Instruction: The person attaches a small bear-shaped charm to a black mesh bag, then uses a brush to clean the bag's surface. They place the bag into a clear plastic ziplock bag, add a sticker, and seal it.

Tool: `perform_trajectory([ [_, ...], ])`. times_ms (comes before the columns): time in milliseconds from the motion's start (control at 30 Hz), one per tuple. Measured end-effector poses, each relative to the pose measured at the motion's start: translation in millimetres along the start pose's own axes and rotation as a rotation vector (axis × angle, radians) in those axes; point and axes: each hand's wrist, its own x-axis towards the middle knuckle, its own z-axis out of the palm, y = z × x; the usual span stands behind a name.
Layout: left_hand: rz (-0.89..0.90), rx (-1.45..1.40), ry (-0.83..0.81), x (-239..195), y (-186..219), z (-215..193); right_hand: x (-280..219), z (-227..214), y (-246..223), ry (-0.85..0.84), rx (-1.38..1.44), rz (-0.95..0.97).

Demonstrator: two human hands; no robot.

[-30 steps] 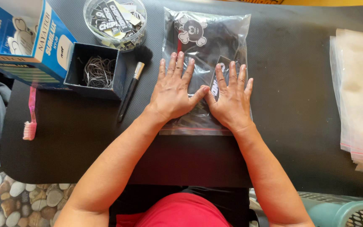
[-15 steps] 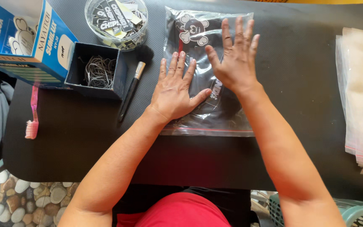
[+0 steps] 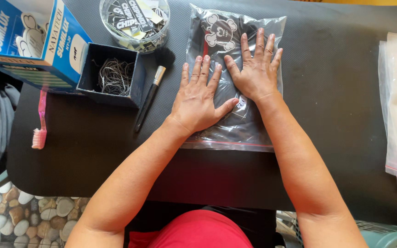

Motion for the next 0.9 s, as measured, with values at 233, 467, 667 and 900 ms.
perform_trajectory([
  [233,0.012,0.072,0.051,-4.1,8.3,-14.8,0.5,-3.8,-3.2,-0.035,-0.012,0.026],
  [467,0.058,0.078,0.044,-49.0,42.1,-32.7,-1.2,-8.4,-6.5,-0.073,0.015,0.052],
  [667,0.070,0.067,0.171,-60.8,38.4,-17.3,-1.5,-12.6,-7.5,-0.097,0.051,0.082],
  [900,0.067,0.075,0.155,-59.7,37.3,-17.1,8.6,-52.0,-4.7,-0.275,0.256,0.144],
])
